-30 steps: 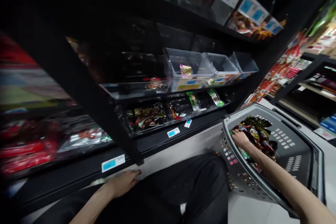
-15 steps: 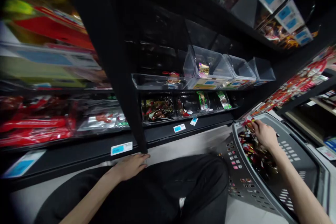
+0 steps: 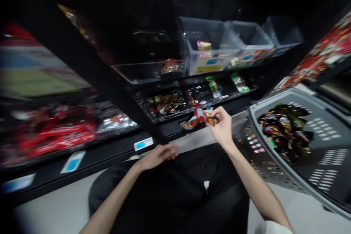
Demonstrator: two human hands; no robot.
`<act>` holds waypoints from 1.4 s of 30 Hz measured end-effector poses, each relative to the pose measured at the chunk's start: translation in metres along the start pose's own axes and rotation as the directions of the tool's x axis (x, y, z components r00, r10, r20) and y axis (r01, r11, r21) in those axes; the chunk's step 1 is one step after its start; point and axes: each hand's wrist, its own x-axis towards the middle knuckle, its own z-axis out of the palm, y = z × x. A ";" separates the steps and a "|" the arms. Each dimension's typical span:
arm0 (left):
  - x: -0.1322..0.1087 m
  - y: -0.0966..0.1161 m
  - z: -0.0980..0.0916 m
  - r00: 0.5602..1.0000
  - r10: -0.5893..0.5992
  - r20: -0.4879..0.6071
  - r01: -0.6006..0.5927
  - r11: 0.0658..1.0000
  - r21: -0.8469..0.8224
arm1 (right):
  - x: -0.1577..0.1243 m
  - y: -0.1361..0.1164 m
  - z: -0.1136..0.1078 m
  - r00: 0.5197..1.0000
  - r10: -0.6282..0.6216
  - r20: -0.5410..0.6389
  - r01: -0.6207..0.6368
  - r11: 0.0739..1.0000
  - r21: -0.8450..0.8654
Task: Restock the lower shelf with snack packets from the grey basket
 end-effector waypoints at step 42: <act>0.002 -0.011 -0.015 0.836 -0.064 -0.545 -0.121 0.947 -0.298 | -0.061 0.134 0.059 0.778 0.397 0.486 -0.383 0.914 -0.134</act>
